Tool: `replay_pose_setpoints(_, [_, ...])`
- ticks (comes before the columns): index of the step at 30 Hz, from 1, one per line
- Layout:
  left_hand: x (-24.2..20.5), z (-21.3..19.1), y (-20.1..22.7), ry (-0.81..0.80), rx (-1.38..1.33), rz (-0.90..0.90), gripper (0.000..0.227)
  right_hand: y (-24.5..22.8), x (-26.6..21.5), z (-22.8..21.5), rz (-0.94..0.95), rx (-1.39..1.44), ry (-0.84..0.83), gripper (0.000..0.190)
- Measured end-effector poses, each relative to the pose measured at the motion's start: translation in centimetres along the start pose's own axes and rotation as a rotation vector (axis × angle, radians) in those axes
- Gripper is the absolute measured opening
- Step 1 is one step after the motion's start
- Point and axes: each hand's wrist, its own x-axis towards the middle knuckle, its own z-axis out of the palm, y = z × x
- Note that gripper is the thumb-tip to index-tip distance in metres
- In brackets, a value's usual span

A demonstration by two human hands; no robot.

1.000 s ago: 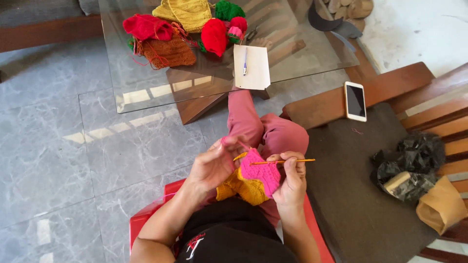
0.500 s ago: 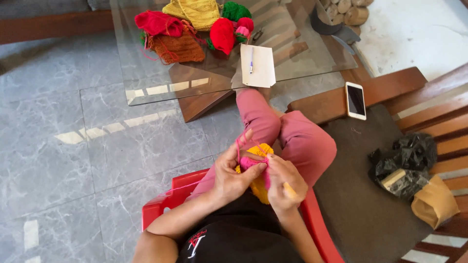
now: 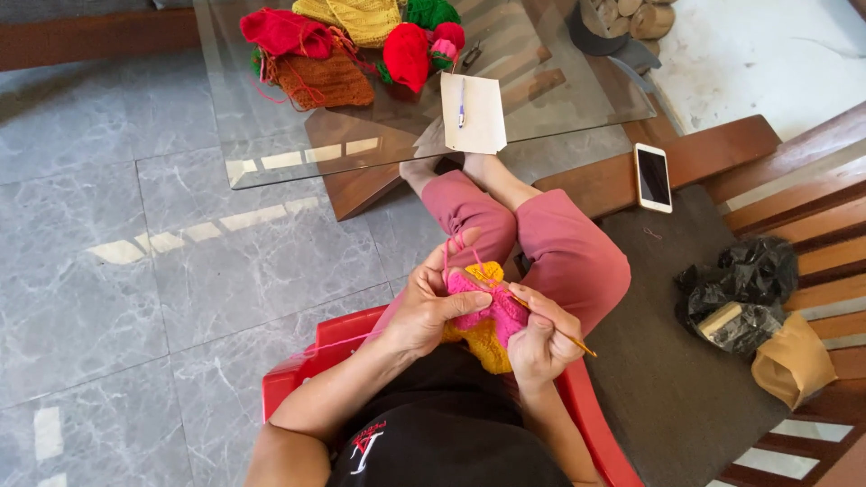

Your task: A person is crocheting a pink and yellow garment using a crochet hook and yarn.

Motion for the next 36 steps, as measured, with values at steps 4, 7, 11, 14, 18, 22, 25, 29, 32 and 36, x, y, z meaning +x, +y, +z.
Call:
replay_pose_setpoints(4, [-0.1,1.2,0.9,0.017,0.000,0.012,0.086,-0.4,0.9,0.4,-0.062,-0.044,0.037,0.033])
replay_pose_setpoints(7, [0.3,0.9,0.8,0.038,0.017,0.011,0.087,-0.2,0.8,0.6,-0.106,-0.069,0.083,0.031])
replay_pose_setpoints(11, [0.2,0.6,1.5,0.058,0.030,0.028,0.084,-0.5,0.4,0.5,-0.052,0.025,0.055,0.034])
replay_pose_setpoints(14, [0.0,0.2,1.8,0.070,0.049,0.036,0.081,-1.4,0.9,0.8,-0.035,0.081,-0.001,0.031])
replay_pose_setpoints(18, [-0.6,1.0,4.2,0.036,0.091,-0.089,0.070,-4.1,1.8,2.4,0.068,-0.003,0.025,0.028])
replay_pose_setpoints(22, [-0.9,0.6,5.7,-0.050,0.087,-0.159,0.067,-5.4,2.3,1.8,0.019,0.024,-0.074,0.025])
replay_pose_setpoints(25, [-1.1,0.6,6.2,-0.170,-0.065,-0.227,0.068,-5.8,2.1,0.9,-0.021,0.021,-0.132,0.024])
replay_pose_setpoints(29, [-1.4,2.0,7.4,-0.248,0.213,-0.189,0.073,-5.7,1.9,-0.4,-0.023,0.061,-0.179,0.031])
replay_pose_setpoints(32, [-1.6,1.9,7.2,-0.272,0.377,-0.134,0.078,-5.5,2.3,-0.5,-0.052,0.053,-0.208,0.030])
replay_pose_setpoints(36, [-1.3,1.9,8.0,-0.261,0.352,-0.258,0.074,-4.5,1.1,-2.2,0.010,0.091,-0.265,0.028])
